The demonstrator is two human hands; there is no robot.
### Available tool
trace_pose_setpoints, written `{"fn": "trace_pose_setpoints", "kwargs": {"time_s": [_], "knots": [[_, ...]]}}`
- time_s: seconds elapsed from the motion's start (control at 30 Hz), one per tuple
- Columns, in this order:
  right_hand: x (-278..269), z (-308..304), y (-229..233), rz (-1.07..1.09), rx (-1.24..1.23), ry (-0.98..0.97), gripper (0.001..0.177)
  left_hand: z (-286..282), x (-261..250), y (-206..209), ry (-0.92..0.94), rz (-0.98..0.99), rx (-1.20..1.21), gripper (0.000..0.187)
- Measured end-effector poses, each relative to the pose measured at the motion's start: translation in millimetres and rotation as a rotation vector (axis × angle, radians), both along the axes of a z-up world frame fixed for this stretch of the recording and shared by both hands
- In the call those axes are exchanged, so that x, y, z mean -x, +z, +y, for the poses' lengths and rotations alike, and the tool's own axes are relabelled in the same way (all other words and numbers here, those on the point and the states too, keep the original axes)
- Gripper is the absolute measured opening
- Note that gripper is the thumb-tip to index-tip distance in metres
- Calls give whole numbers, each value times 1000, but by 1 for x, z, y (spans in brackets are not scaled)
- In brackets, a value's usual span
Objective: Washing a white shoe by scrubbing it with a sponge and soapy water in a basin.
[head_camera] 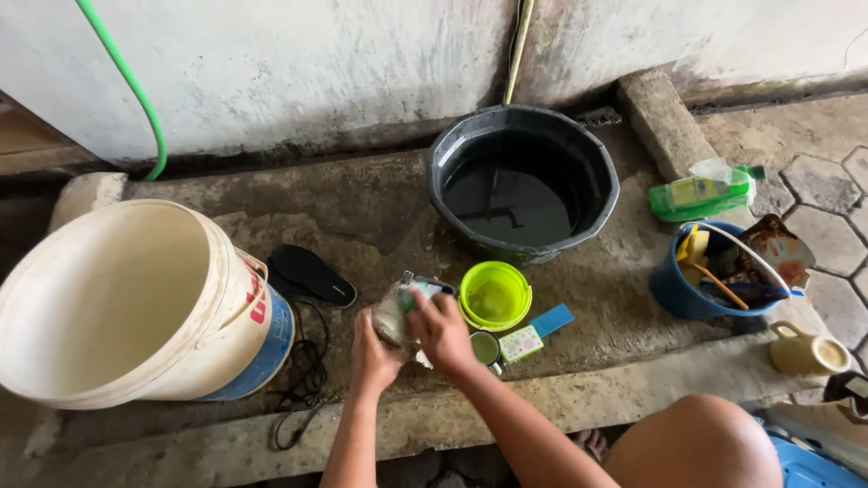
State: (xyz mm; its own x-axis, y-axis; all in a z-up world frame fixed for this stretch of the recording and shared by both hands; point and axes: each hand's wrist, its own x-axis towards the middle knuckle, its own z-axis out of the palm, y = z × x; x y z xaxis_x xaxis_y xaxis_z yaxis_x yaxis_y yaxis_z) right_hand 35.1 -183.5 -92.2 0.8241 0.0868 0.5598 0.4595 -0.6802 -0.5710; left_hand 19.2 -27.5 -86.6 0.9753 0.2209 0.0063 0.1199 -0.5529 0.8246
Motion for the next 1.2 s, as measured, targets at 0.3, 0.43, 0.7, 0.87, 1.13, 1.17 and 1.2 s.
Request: {"fn": "trace_pose_setpoints", "kwargs": {"time_s": [0.3, 0.43, 0.7, 0.87, 1.13, 1.17, 1.2], "knots": [[18, 5, -30, 81, -121, 74, 49, 9, 10, 4, -48, -2, -29, 113], [2, -14, -46, 362, -212, -19, 51, -5, 14, 82, 15, 149, -33, 107], [-2, -36, -56, 813, 92, 50, 51, 16, -1, 70, -23, 265, -152, 87], [-92, -111, -91, 1009, 167, -221, 47, 18, -14, 34, -132, -403, -309, 56], [-137, -144, -180, 1131, 699, -112, 47, 27, -36, 18, -167, -68, -205, 34], [-132, -140, -177, 1130, 747, -102, 40, 34, -39, 11, -178, -1, -148, 42], [-135, -139, -161, 1128, 743, -93, 40, 35, -38, 22, -174, 1, -155, 42]]}}
